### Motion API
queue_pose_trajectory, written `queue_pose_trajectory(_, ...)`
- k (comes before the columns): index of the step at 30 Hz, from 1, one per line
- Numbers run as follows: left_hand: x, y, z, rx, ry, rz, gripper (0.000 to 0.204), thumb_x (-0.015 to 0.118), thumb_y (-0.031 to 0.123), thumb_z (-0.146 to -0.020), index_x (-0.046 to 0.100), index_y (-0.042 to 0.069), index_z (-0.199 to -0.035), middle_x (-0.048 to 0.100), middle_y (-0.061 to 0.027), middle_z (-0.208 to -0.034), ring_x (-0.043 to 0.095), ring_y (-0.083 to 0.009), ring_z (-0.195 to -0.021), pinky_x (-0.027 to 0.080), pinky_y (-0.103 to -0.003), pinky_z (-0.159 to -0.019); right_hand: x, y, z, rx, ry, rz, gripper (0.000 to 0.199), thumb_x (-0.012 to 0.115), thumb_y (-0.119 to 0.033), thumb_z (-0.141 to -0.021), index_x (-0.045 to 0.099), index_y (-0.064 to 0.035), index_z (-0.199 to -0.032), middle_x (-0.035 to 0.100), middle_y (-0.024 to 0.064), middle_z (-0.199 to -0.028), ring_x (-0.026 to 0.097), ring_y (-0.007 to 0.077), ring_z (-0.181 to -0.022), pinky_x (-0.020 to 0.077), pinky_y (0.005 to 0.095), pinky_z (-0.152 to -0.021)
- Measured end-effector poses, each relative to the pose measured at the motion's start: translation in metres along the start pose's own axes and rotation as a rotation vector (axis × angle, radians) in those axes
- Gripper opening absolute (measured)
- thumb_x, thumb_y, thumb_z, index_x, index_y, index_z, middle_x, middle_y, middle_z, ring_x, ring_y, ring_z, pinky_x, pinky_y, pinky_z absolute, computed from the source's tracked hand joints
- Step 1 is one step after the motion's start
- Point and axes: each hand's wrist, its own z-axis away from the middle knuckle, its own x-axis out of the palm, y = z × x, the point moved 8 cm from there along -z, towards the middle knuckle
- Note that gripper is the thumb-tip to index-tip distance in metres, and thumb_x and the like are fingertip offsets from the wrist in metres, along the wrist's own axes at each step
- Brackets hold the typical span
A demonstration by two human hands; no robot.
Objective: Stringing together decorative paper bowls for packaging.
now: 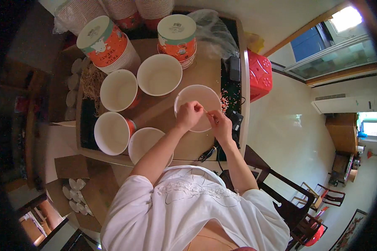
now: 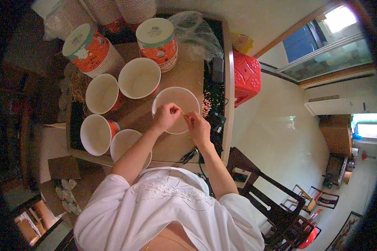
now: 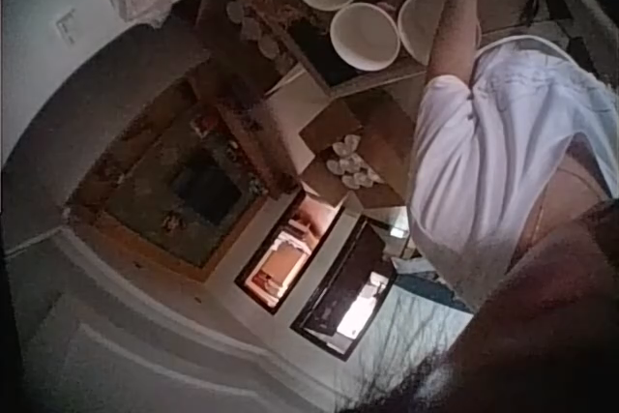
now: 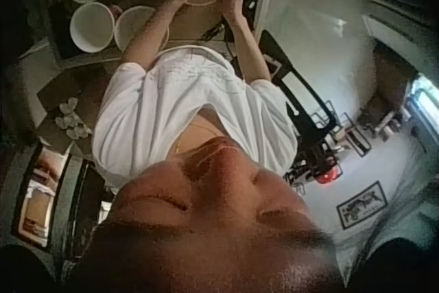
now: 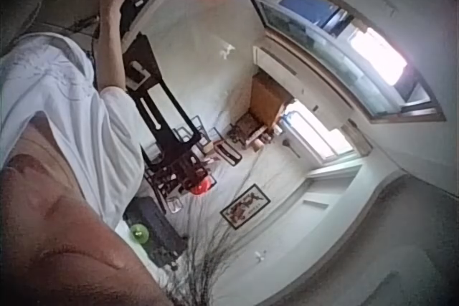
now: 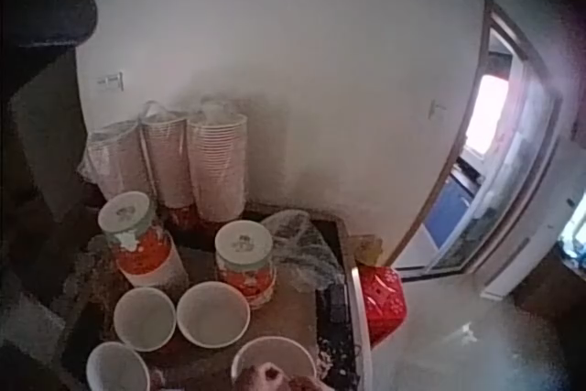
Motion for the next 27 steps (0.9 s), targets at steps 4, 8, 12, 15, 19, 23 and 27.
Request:
queue_pose_trajectory(4,0.000,0.000,-0.001,0.003,-0.032,0.013,0.010,0.063,0.013,-0.073,0.064,0.004,-0.076,0.066,-0.0115,-0.074,0.065,-0.0257,-0.070,0.051,-0.036,-0.064,0.001,0.006,0.001,0.098,-0.040,-0.025,0.009,0.061,-0.012,-0.082,0.061,-0.0079,-0.090,0.062,0.0118,-0.080,0.060,0.0257,-0.063,0.0464,0.0322,-0.055)
queue_pose_trajectory(8,0.002,0.006,0.000,0.057,-0.054,0.043,0.010,0.062,0.013,-0.074,0.065,0.004,-0.076,0.066,-0.0119,-0.074,0.065,-0.0254,-0.070,0.051,-0.035,-0.064,-0.001,0.002,0.002,0.047,-0.008,-0.005,0.010,0.060,-0.013,-0.083,0.062,-0.0100,-0.091,0.062,0.0124,-0.077,0.059,0.0248,-0.059,0.0455,0.0318,-0.053)
queue_pose_trajectory(12,0.006,0.007,0.002,0.061,-0.076,0.038,0.010,0.061,0.013,-0.074,0.065,0.004,-0.075,0.066,-0.0123,-0.074,0.065,-0.0256,-0.070,0.051,-0.035,-0.063,-0.003,0.000,0.003,0.058,-0.001,0.045,0.011,0.060,-0.014,-0.083,0.063,-0.0108,-0.092,0.061,0.0121,-0.073,0.058,0.0243,-0.056,0.0446,0.0319,-0.052)
queue_pose_trajectory(15,0.008,0.011,0.003,0.072,-0.101,0.053,0.010,0.061,0.013,-0.075,0.065,0.004,-0.075,0.065,-0.0126,-0.073,0.065,-0.0264,-0.069,0.051,-0.035,-0.062,-0.003,-0.001,0.003,0.046,-0.008,0.082,0.011,0.061,-0.014,-0.082,0.063,-0.0113,-0.092,0.060,0.0121,-0.070,0.057,0.0236,-0.054,0.0437,0.0318,-0.050)
queue_pose_trajectory(19,0.005,0.020,0.004,0.095,-0.093,0.013,0.009,0.061,0.012,-0.075,0.064,0.004,-0.075,0.065,-0.0127,-0.073,0.064,-0.0273,-0.068,0.050,-0.036,-0.062,-0.004,-0.001,0.003,0.042,0.014,0.092,0.010,0.062,-0.015,-0.081,0.064,-0.0118,-0.091,0.059,0.0122,-0.067,0.056,0.0232,-0.052,0.0430,0.0313,-0.048)
queue_pose_trajectory(23,0.000,0.025,0.006,0.130,0.019,-0.101,0.007,0.062,0.012,-0.074,0.064,0.005,-0.074,0.064,-0.0115,-0.070,0.063,-0.0282,-0.066,0.050,-0.037,-0.059,-0.003,0.004,0.005,0.040,0.028,0.127,0.009,0.063,-0.015,-0.081,0.063,-0.0115,-0.090,0.058,0.0126,-0.064,0.057,0.0245,-0.052,0.0427,0.0318,-0.047)
queue_pose_trajectory(27,-0.001,0.018,0.008,0.155,0.078,-0.061,0.007,0.062,0.012,-0.073,0.063,0.006,-0.075,0.063,-0.0107,-0.068,0.063,-0.0285,-0.065,0.049,-0.038,-0.058,-0.002,0.006,0.005,0.007,0.037,0.090,0.009,0.062,-0.015,-0.082,0.062,-0.0110,-0.090,0.058,0.0130,-0.065,0.057,0.0256,-0.053,0.0426,0.0323,-0.047)
